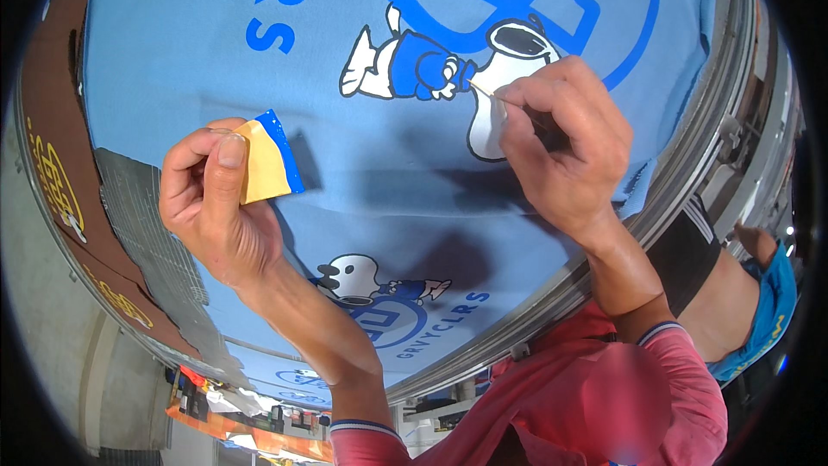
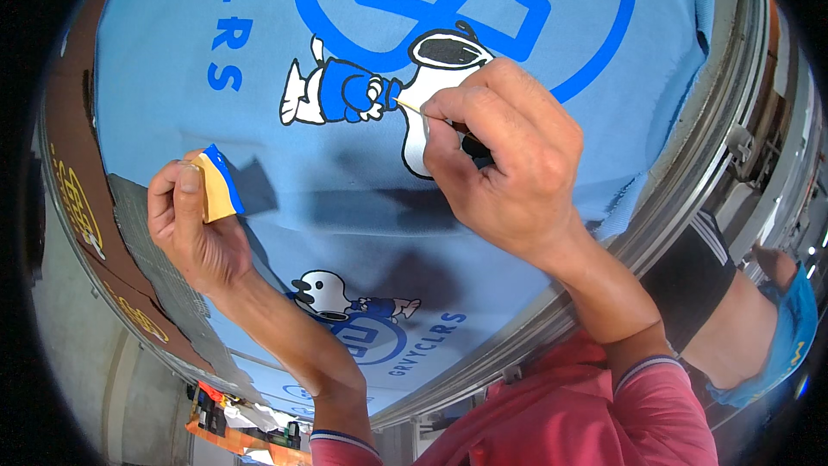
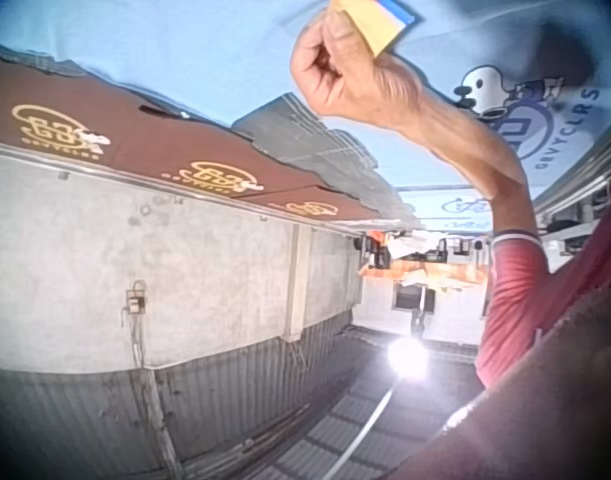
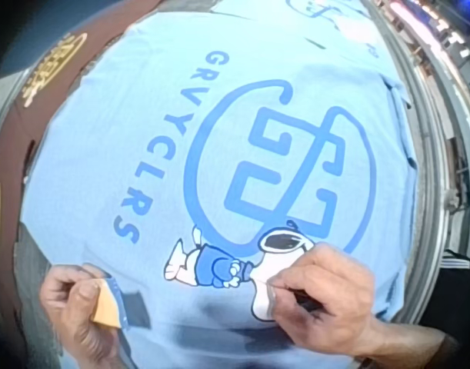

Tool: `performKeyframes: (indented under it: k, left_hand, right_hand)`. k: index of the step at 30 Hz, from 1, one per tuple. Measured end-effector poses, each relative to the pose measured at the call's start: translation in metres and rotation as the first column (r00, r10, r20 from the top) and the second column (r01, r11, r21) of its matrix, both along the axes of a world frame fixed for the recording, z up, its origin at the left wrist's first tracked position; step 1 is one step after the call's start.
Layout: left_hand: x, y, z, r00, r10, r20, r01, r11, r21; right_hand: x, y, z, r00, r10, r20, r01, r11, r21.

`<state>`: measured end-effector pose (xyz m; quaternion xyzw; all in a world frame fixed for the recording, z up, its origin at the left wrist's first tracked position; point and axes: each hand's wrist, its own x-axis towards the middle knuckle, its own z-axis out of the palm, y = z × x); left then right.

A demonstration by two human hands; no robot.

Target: The person uses a small brush to apply blue paint to a cartoon character design on a light blue t-shirt. They hold a small sponge in their left hand while carefully painting the details of the character's head and body. The person briefly lifts the shirt to inspect the work before continuing to paint.

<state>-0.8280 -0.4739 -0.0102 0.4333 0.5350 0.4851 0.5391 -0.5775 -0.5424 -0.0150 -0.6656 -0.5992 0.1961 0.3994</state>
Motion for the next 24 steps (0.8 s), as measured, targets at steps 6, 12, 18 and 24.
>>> performKeyframes:
  k: [6,12,18,24]
  left_hand:
    - [0.0009,0.0003,-0.0006,1.0,-0.001,-0.005,0.001,1.0,0.011]
    - [0.0014,-0.0001,-0.0008,1.0,0.0,-0.008,0.001,1.0,0.015]
    - [-0.0002,-0.0001,-0.0024,1.0,0.01,-0.026,-0.01,1.0,0.021]
    - [0.002,-0.0002,-0.0001,1.0,0.001,-0.012,-0.001,1.0,0.017]
  right_hand:
    - [0.0021,0.0004,-0.0002,0.999,0.03,0.017,-0.03,1.0,-0.002]
    - [0.0021,0.0005,-0.0006,0.999,0.03,0.009,-0.03,1.0,-0.001]
    - [0.0022,-0.0002,0.0001,0.999,0.034,0.001,-0.034,0.999,-0.016]
    - [0.0029,0.0007,-0.0005,0.999,0.044,0.01,-0.044,0.999,-0.001]
